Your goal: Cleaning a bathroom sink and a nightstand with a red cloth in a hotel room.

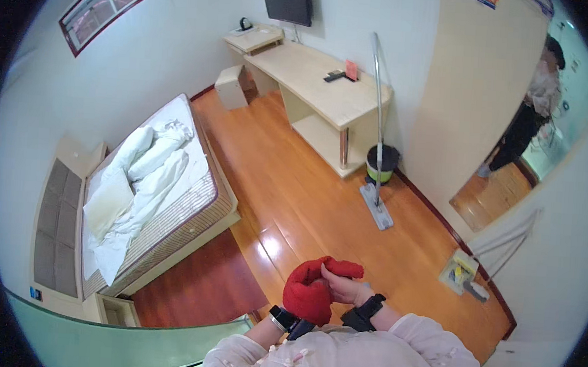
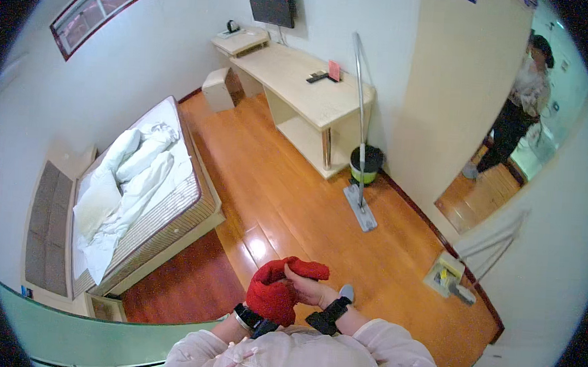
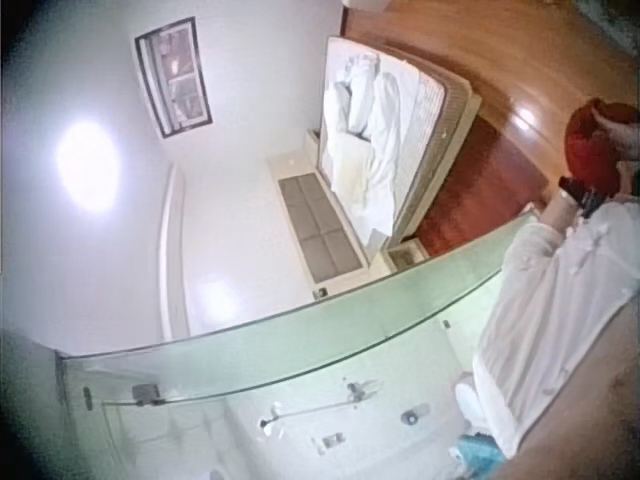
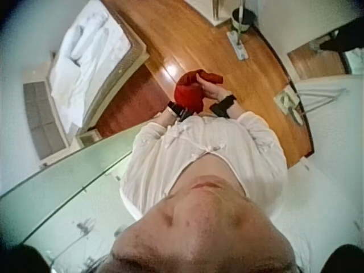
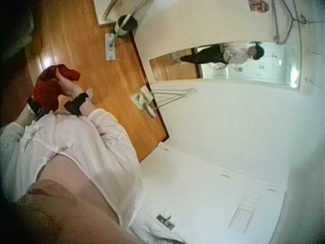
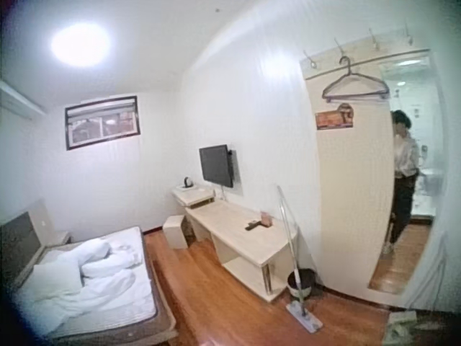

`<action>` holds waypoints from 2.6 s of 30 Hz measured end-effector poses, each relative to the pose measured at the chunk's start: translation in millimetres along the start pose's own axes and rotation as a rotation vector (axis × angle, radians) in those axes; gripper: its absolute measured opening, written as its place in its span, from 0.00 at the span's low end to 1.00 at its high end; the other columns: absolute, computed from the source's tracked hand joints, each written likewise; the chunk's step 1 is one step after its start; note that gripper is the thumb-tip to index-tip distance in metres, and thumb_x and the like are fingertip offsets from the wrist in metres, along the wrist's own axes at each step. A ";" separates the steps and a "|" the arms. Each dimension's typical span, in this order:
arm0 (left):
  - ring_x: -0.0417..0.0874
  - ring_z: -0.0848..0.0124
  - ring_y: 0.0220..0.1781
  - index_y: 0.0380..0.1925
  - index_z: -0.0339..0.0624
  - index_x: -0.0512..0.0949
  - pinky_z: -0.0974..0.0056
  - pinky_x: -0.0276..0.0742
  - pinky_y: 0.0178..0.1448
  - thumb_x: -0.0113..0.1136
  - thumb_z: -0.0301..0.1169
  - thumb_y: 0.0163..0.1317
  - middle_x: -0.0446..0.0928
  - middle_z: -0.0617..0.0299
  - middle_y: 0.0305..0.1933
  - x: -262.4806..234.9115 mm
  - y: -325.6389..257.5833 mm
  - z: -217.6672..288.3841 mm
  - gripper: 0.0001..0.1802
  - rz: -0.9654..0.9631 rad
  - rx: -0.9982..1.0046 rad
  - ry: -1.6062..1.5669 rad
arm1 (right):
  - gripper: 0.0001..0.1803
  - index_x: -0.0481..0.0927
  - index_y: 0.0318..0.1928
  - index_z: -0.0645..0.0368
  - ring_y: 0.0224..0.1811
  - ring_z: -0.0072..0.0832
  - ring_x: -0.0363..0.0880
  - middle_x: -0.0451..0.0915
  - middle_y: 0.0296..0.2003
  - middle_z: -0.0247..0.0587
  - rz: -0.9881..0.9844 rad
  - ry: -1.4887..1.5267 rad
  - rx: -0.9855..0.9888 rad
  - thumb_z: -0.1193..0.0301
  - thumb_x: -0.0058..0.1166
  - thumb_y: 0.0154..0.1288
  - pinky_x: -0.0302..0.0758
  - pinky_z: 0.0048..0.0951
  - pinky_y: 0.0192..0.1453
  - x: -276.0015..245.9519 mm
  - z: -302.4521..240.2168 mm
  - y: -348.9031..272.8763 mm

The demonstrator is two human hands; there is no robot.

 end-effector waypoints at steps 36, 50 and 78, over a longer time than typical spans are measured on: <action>0.74 0.53 0.41 0.41 0.38 0.72 0.59 0.70 0.46 0.47 0.32 0.55 0.73 0.47 0.34 -285.7 327.7 154.6 0.14 0.815 0.352 1.067 | 0.19 0.70 0.52 0.58 0.54 0.32 0.70 0.73 0.50 0.41 -0.029 -0.336 0.170 0.62 0.41 0.65 0.65 0.36 0.57 -33.9 -379.4 340.1; 0.74 0.80 0.37 0.49 0.41 0.72 0.74 0.69 0.40 0.50 0.30 0.61 0.76 0.67 0.39 -392.9 486.3 281.4 0.15 0.863 0.221 0.298 | 0.25 0.67 0.53 0.58 0.53 0.36 0.69 0.69 0.53 0.46 0.088 -0.180 0.169 0.53 0.42 0.64 0.68 0.42 0.53 -128.4 -602.9 502.2; 0.81 0.61 0.31 0.40 0.39 0.76 0.59 0.75 0.35 0.58 0.45 0.52 0.79 0.53 0.27 -866.1 577.8 433.9 0.22 1.112 -0.798 0.887 | 0.17 0.71 0.49 0.58 0.44 0.33 0.74 0.76 0.43 0.39 0.623 -0.541 -0.171 0.66 0.50 0.61 0.72 0.37 0.48 -234.9 -894.3 977.2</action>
Point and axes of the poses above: each hand's wrist, its own y-axis towards the middle knuckle, its own x-axis out of the palm, z = x × y, the point moved 1 cm from there along y, towards the middle knuckle
